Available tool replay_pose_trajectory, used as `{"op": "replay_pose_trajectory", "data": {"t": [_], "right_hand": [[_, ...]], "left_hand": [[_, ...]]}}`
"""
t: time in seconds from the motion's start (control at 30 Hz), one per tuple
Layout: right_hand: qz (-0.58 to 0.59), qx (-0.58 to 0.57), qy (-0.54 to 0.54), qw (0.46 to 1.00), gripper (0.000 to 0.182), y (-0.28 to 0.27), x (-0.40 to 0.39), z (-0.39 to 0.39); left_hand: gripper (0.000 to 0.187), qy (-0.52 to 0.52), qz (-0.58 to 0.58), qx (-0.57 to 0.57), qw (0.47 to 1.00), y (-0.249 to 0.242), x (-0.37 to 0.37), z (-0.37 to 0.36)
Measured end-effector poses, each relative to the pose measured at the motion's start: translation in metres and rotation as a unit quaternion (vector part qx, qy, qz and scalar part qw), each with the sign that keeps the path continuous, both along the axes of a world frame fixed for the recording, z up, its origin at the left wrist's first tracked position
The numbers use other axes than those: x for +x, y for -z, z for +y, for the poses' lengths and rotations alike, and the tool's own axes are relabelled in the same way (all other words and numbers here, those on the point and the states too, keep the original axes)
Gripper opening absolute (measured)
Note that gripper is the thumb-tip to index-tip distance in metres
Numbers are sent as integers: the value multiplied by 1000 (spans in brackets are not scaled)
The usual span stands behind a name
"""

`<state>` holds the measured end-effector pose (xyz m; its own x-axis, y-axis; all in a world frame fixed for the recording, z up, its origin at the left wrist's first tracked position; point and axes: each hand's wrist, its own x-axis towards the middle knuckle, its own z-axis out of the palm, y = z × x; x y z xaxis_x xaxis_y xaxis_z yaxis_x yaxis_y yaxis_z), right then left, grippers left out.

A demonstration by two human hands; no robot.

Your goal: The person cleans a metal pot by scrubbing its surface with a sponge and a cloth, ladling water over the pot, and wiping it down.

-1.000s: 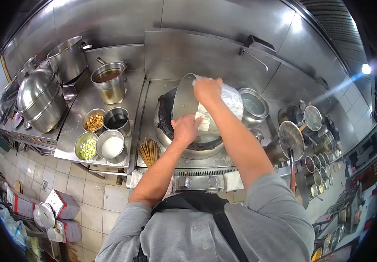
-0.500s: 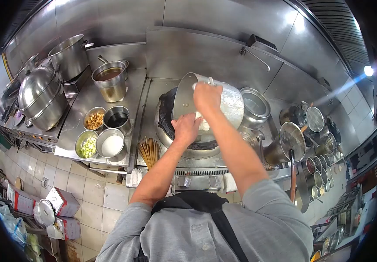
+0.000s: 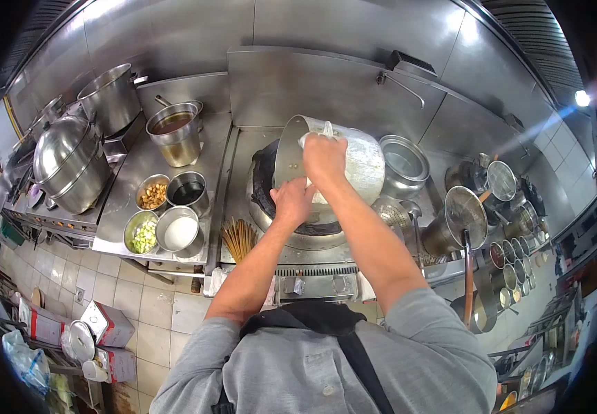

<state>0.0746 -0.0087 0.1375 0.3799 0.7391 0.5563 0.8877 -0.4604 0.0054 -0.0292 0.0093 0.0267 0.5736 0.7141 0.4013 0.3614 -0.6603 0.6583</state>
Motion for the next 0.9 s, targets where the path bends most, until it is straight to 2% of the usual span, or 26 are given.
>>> {"op": "replay_pose_trajectory", "data": {"t": [0.07,0.17,0.23,0.33,0.43,0.53,0.63,0.67,0.77,0.8,0.9], "right_hand": [[48,12,-22,999,17,-3,0,-23],[24,175,-25,984,26,-32,17,-47],[-4,194,19,981,35,-41,49,-70],[58,144,53,986,36,-23,105,-90],[111,114,16,987,40,29,128,-70],[114,131,-104,979,44,61,104,-52],[52,51,-62,995,47,52,108,-64],[40,61,-12,997,49,53,128,-65],[150,59,52,986,53,43,158,-73],[113,88,-17,990,53,56,159,-69],[94,19,-150,984,53,40,101,-78]], "left_hand": [[33,6,0,-15,1000,-1,0,-3],[34,11,13,-43,999,-10,-2,-5],[35,6,7,-42,999,-6,-2,-7],[35,4,-4,-32,999,-4,-1,-7],[35,7,-17,-27,999,-1,3,-6],[34,-4,-10,-37,999,-2,6,-6],[33,20,17,-57,998,-8,0,-7],[33,26,16,-64,997,-5,-2,-7],[33,27,6,-73,997,-1,1,-5],[33,20,6,-67,998,-3,1,-7],[33,0,18,-60,998,-12,2,-12]]}}
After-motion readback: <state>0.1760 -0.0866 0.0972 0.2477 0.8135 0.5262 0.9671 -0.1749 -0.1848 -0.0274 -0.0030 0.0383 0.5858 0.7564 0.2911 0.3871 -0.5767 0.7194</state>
